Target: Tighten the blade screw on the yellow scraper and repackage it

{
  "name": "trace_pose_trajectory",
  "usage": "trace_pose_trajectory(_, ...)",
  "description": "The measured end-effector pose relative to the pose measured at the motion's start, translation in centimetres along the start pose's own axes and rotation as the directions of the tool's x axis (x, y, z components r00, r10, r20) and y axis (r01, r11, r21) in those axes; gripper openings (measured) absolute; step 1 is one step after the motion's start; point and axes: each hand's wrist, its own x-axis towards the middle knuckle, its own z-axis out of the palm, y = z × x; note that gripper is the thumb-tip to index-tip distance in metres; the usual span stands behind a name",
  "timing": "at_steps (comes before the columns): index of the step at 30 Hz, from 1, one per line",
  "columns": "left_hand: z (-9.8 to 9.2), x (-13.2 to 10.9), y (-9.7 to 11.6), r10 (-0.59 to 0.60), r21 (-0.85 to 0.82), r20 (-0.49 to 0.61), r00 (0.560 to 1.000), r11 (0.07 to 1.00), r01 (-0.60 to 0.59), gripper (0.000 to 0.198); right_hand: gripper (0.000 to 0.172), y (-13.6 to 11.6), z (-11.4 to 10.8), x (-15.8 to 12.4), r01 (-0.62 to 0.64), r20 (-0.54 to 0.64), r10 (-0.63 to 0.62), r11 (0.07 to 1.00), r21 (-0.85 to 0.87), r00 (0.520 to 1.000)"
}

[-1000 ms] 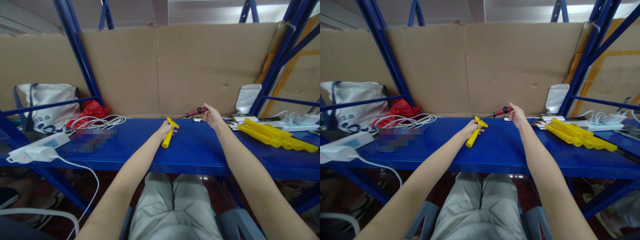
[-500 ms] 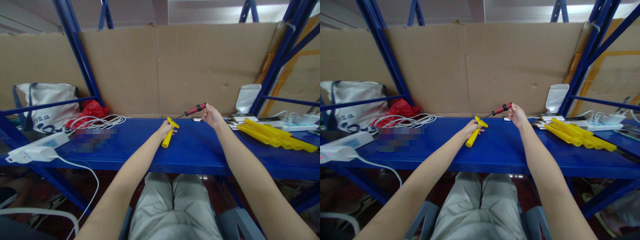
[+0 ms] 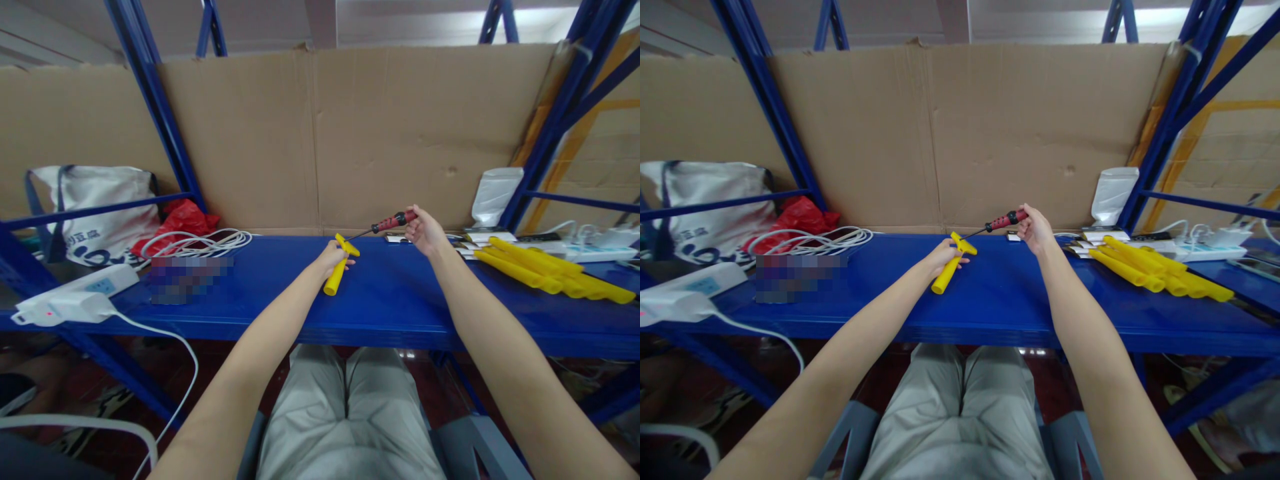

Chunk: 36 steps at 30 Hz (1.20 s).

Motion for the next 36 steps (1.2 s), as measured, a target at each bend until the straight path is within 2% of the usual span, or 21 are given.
trace_pose_trajectory(6,0.03,-0.01,0.06,0.0,0.006,0.007,1.0,1.0,0.0,0.051,0.023,-0.07,0.02,-0.03,-0.001,-0.002,0.001,1.0,0.032,1.0)
trace_pose_trajectory(14,-0.06,0.26,-0.09,0.003,0.005,0.018,1.0,1.0,-0.003,0.05,0.039,0.07,0.17,-0.03,0.051,0.013,-0.051,0.999,0.005,0.999)
trace_pose_trajectory(22,-0.07,0.4,-0.19,0.0,0.006,0.017,1.0,1.0,0.0,0.052,0.04,-0.02,0.36,0.1,-0.034,-0.102,0.034,0.999,0.002,0.994)
trace_pose_trajectory(26,-0.06,0.63,-0.31,-0.007,-0.002,0.005,1.0,1.0,0.007,0.052,0.041,0.09,0.55,-0.04,-0.013,-0.127,0.008,0.999,-0.037,0.992)
trace_pose_trajectory(29,-0.09,0.66,-0.31,-0.006,-0.001,0.012,1.0,1.0,0.006,0.052,0.034,0.16,0.51,-0.06,0.006,-0.111,-0.012,0.999,-0.053,0.994)
trace_pose_trajectory(36,-0.09,0.4,-0.19,0.002,-0.007,0.009,1.0,1.0,-0.002,0.051,0.038,0.01,0.09,0.28,-0.008,-0.045,0.006,0.999,-0.045,0.999)
